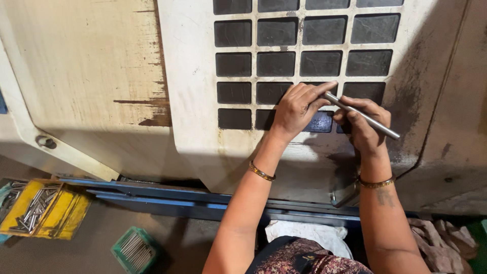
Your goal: The person uses a metal rod to scrape and clean a white surface with a grid of dark squares. They repeatedly wipe the surface with a cloth and continue scraping different areas of the grid.
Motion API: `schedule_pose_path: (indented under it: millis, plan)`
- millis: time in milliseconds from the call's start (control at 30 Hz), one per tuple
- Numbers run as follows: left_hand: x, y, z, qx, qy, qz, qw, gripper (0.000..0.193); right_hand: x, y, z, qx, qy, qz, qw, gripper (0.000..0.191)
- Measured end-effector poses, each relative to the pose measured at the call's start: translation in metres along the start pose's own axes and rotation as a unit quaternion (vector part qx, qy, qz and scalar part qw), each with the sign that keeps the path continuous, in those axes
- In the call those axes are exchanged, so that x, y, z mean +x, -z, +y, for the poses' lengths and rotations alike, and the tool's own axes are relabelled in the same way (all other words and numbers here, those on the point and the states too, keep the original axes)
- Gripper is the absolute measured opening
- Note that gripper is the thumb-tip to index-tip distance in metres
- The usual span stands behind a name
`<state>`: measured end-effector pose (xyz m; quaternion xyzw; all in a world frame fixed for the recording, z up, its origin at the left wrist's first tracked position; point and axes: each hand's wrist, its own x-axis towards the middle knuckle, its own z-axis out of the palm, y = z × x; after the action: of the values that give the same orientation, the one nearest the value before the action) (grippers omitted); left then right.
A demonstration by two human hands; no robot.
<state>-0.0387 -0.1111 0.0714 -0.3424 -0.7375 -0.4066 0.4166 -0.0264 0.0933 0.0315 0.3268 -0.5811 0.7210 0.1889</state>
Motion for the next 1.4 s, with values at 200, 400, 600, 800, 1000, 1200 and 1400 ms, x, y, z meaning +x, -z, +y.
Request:
schedule_pose_path:
  millis: [200,400,600,800,1000,1200,1400]
  plan:
    - [-0.004,-0.004,-0.008,0.009,-0.034,-0.008,0.999,0.032,0.0,0.002,0.003,-0.033,0.014,-0.029,0.999,0.039]
    - [-0.012,-0.015,-0.021,-0.044,0.011,0.009,0.999,0.035,-0.002,0.006,0.01,0.014,0.032,-0.023,0.999,0.048]
    - [-0.006,-0.013,-0.016,-0.128,0.04,0.054,0.989,0.037,-0.017,0.01,-0.001,0.173,0.041,-0.026,0.984,0.066]
    - [-0.007,-0.012,-0.008,-0.063,0.061,0.048,0.995,0.035,-0.029,0.018,0.0,0.221,-0.007,0.029,0.975,0.063]
    - [-0.006,-0.011,-0.008,-0.082,0.066,0.066,0.992,0.038,-0.028,0.015,-0.012,0.251,-0.019,-0.035,0.967,0.054]
    - [-0.009,-0.01,-0.01,-0.081,0.072,0.067,0.992,0.042,-0.035,0.008,-0.032,0.209,-0.199,-0.102,0.952,0.074]
    - [-0.002,-0.01,-0.006,-0.034,0.023,0.054,0.998,0.024,-0.045,-0.014,-0.019,0.314,-0.333,-0.176,0.871,0.07]
